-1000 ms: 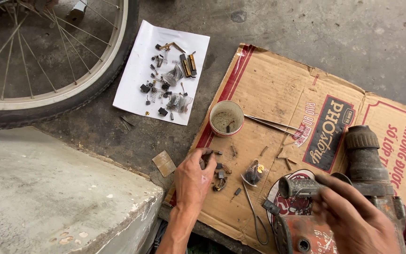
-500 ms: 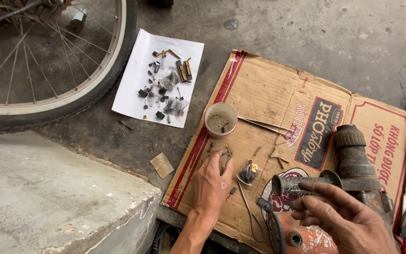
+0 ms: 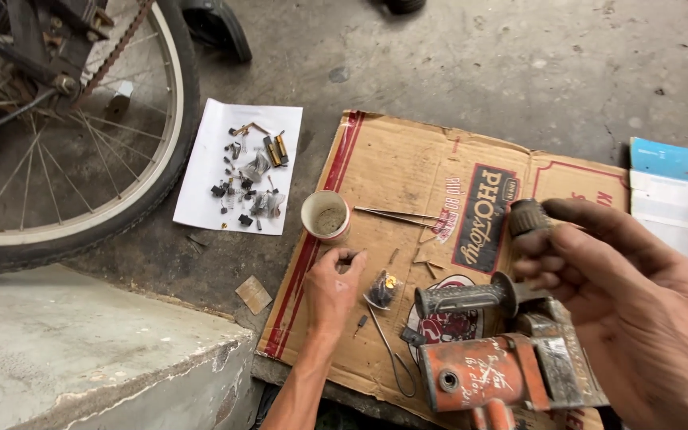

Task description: Inspecting and cleaning carbon brushes and internal components of a rotary hammer drill.

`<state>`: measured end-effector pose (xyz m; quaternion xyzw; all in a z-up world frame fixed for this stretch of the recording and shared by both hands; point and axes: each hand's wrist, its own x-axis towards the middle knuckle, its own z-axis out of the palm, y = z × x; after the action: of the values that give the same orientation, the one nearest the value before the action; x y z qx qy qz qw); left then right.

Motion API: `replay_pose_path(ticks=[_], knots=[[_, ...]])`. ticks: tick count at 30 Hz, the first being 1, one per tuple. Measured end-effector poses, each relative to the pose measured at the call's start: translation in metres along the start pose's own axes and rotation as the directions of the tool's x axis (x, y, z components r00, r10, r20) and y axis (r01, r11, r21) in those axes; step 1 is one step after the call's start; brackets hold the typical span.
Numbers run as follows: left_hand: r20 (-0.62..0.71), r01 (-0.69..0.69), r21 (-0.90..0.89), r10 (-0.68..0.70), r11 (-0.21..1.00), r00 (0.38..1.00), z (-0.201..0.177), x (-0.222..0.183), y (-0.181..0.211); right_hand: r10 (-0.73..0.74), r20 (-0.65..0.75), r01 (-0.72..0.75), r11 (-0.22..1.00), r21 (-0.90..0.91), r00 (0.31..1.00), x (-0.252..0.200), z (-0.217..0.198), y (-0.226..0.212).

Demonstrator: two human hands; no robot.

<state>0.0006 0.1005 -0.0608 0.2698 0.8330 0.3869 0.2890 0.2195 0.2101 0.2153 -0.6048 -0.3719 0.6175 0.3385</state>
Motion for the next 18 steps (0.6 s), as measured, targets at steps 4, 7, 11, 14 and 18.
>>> replay_pose_path(ticks=[4, 7, 11, 14, 18], knots=[[0.179, 0.299, -0.438, -0.244, 0.848, 0.953, -0.026, -0.032, 0.059, 0.021, 0.02, -0.023, 0.997, 0.071, 1.0, -0.009, 0.001, -0.012], [0.352, 0.384, -0.772, -0.162, 0.507, 0.922, -0.027, -0.036, 0.047, 0.036, 0.071, -0.042, 0.995, 0.091, 0.997, -0.01, -0.004, -0.014], [0.388, 0.37, -0.807, -0.059, 0.46, 0.92, -0.034, -0.059, 0.057, -0.012, 0.173, -0.013, 0.99, 0.143, 0.985, -0.004, -0.011, -0.004], [0.384, 0.371, -0.817, -0.065, 0.442, 0.921, -0.038, -0.075, 0.065, -0.041, 0.225, 0.0, 0.983, 0.182, 0.973, -0.002, -0.012, -0.003], [0.362, 0.368, -0.841, -0.091, 0.397, 0.928, -0.042, -0.085, 0.066, -0.047, 0.254, -0.002, 0.982, 0.187, 0.966, -0.004, -0.013, -0.004]])
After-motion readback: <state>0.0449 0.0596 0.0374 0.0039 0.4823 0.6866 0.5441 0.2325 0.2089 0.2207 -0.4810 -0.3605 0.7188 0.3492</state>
